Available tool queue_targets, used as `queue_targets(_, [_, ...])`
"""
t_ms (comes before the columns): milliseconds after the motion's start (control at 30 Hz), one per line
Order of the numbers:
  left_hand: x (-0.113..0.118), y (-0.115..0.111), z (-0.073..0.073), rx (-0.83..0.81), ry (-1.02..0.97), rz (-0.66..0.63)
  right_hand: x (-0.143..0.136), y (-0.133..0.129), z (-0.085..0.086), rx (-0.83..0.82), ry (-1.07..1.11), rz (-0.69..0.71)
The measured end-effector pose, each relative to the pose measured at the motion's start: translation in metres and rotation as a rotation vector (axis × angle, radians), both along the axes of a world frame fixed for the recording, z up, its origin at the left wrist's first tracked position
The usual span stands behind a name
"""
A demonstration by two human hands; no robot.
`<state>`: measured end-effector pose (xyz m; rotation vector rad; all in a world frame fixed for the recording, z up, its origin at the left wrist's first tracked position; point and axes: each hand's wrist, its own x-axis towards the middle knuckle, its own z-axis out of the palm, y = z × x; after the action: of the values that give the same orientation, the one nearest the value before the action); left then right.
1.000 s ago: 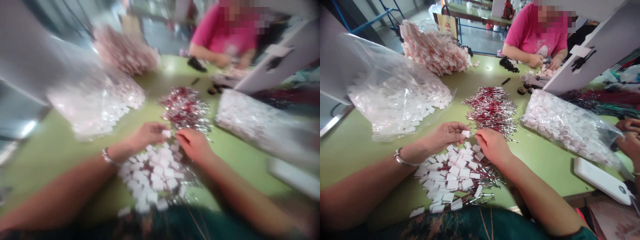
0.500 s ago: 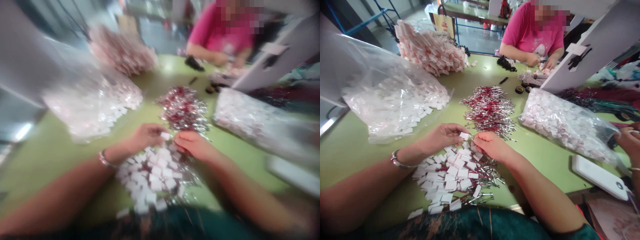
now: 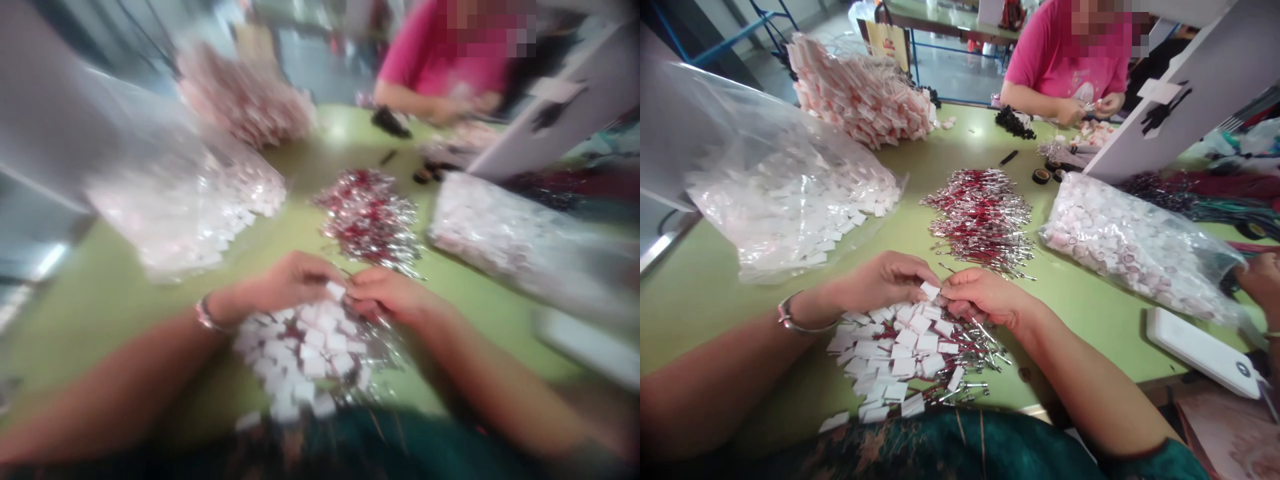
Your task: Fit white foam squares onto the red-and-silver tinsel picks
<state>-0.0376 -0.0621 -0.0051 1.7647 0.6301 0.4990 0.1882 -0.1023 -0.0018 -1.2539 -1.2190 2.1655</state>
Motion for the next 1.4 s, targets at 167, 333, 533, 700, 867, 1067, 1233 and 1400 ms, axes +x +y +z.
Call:
queue_targets(167, [0.006,-0.002,-0.002,0.085,0.063,0.195,-0.008,-0.001,0.014,0.274,-0.258,-0.093])
queue_targets(333, [0.009,-0.002,-0.005,0.048,0.106,0.292,-0.011,-0.003,0.022,0.629,-0.57,-0.033])
queue_targets(533, [0.009,-0.005,-0.01,0.036,0.098,0.258,-0.016,-0.005,0.008,0.845,-0.645,-0.043])
queue_targets(700, [0.003,0.0,-0.002,0.106,0.083,0.14,-0.02,-0.003,0.008,0.701,-0.606,-0.064])
queue_targets(867, [-0.022,0.037,0.005,0.514,0.36,0.474,-0.019,-0.023,0.029,0.757,-0.479,0.112])
queue_targets(1067, [-0.046,0.071,-0.025,0.807,0.914,0.665,-0.012,-0.018,0.019,0.923,-0.615,0.125])
queue_targets(1233, [-0.051,0.075,-0.04,0.805,0.76,0.65,-0.004,0.025,-0.019,1.038,-0.956,0.001])
queue_targets(1400, [-0.063,0.077,-0.044,0.677,0.486,0.698,-0.013,0.025,-0.021,0.979,-1.18,0.121])
